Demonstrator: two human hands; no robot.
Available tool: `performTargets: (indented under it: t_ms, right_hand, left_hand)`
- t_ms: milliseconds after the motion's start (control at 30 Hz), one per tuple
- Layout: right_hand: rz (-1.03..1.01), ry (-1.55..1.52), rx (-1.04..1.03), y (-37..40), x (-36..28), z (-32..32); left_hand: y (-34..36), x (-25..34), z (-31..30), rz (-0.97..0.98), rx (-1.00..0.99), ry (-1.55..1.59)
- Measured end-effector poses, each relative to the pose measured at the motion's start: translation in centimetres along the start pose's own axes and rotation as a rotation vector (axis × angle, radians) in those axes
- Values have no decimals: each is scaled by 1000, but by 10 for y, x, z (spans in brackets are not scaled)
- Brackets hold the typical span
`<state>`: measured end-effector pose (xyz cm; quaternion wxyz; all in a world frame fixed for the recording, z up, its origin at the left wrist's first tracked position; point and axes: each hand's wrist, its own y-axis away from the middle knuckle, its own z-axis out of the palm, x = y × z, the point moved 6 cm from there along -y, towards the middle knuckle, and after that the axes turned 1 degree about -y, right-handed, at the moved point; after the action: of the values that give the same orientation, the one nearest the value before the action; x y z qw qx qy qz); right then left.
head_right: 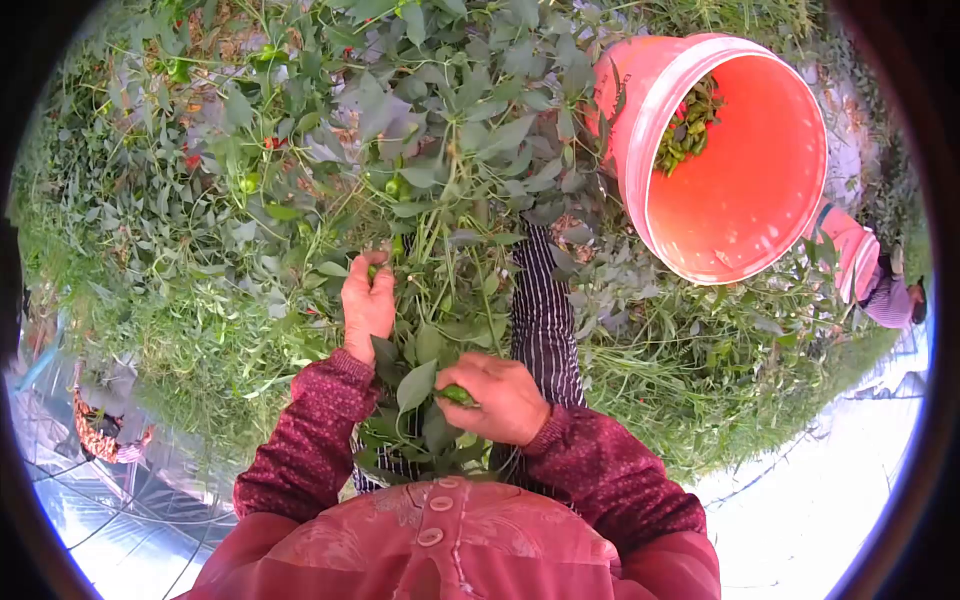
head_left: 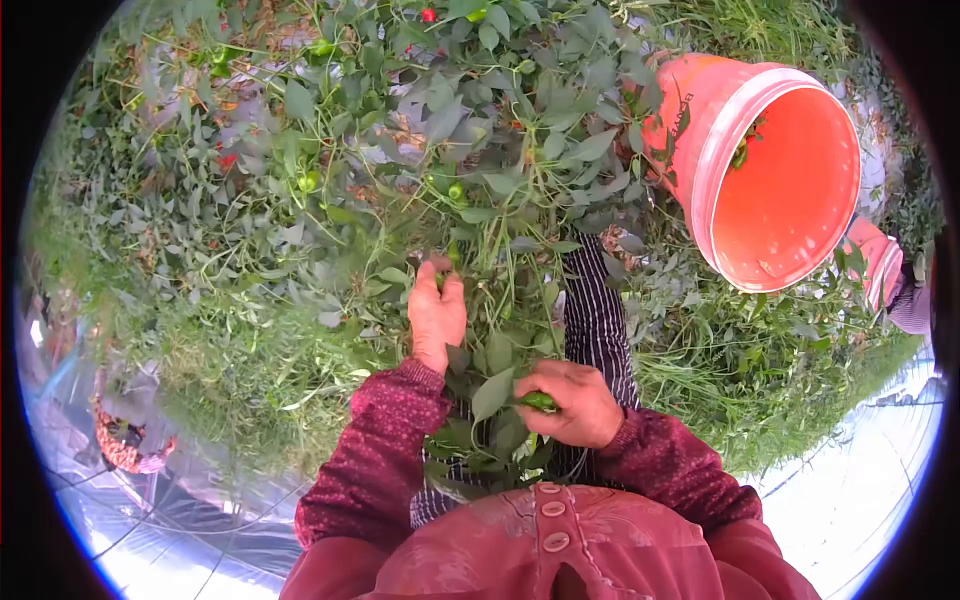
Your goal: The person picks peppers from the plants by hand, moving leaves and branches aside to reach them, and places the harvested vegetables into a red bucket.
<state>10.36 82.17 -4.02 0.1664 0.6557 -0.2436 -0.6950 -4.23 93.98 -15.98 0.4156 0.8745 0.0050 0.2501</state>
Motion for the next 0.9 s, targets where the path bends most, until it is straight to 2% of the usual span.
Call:
performTargets:
  t_ms: [33,100,133,167,233,267,300,367,400,433,500,600,667,733,800,833,900]
  right_hand:
    - [-1,5,-6,1,-4,-6]
    - [-49,34,30,5,-15,-21]
    - [-2,5,72,8,-13,-29]
    - [3,9,72,11,-16,-33]
    - [-56,7,27,12,-24,-35]
    - [-45,-22,-52,20,-23,-26]
    - [-34,-16,-53,22,-19,-22]
    - [87,5,43,19,-5,-21]
    - [161,-58,159,16,2,-25]
    - [161,-56,158,11,3,-29]
    - [219,-252,194,-6,8,-40]
    - [31,-286,236,-56,10,-37]
    - [254,-456,109,-92,18,-12]
    - [276,-503,19,-127,50,25]
    - [524,-568,-107,-151,74,50]
    - [523,-576,-110,-155,78,57]
    - [743,-828,-96,-150,96,74]
  left_hand:
    - [3,-1,0,-3,4,6]
    - [15,14,0,11,-107,-16]
    - [25,-2,10,-128,-211,79]
    - [30,-6,12,-129,-216,84]
    - [28,-1,13,64,-180,271]
    - [29,18,12,360,-196,126]
    - [30,26,8,356,-202,136]
    - [40,49,18,605,-509,-184]
    - [41,50,20,637,-553,-277]
    - [38,49,19,637,-552,-274]
    - [33,45,19,630,-558,-276]
    - [31,40,19,650,-531,-285]
    - [30,40,15,653,-500,-280]
    - [30,31,17,634,-508,-316]
    - [27,31,15,580,-506,-305]
    - [28,34,12,576,-507,-312]
    - [33,44,7,597,-575,-135]
